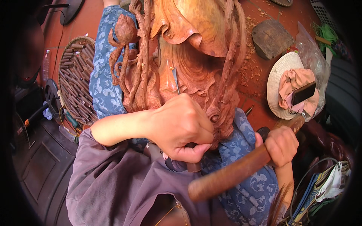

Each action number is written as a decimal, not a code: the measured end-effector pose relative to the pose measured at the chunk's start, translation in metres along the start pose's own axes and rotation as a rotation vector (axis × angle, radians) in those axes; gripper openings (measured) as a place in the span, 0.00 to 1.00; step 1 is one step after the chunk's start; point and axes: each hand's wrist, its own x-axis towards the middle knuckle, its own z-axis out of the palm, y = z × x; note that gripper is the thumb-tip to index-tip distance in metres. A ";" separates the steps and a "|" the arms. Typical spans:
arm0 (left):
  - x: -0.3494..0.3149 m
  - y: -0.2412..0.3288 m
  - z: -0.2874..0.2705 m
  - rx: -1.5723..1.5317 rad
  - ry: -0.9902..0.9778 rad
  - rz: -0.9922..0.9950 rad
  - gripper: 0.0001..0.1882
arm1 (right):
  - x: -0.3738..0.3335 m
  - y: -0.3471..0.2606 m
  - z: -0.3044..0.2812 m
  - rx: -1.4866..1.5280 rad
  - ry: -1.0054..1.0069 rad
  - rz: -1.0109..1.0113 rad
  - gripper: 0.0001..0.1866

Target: The person carves a large piece of wood using a chisel and mallet. They repeatedly strike the chisel to shape the wood and occasionally switch to a different chisel from a nearby basket.

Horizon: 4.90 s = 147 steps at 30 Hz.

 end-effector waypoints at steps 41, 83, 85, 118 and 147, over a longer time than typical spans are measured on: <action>-0.016 0.006 -0.004 -0.072 -0.064 0.094 0.14 | 0.018 -0.018 -0.010 -0.029 -0.084 -0.058 0.18; -0.021 0.011 0.009 -0.055 -0.018 0.132 0.13 | 0.014 -0.019 0.004 0.019 -0.056 -0.027 0.14; -0.021 0.009 0.006 -0.043 -0.021 0.111 0.13 | 0.015 -0.018 0.004 0.019 -0.058 -0.031 0.14; -0.015 -0.007 -0.012 -0.103 -0.043 0.137 0.12 | 0.019 -0.017 0.005 -0.052 -0.027 -0.091 0.14; -0.012 -0.011 -0.012 0.013 -0.041 0.053 0.10 | 0.009 -0.005 0.018 -0.047 -0.029 -0.049 0.14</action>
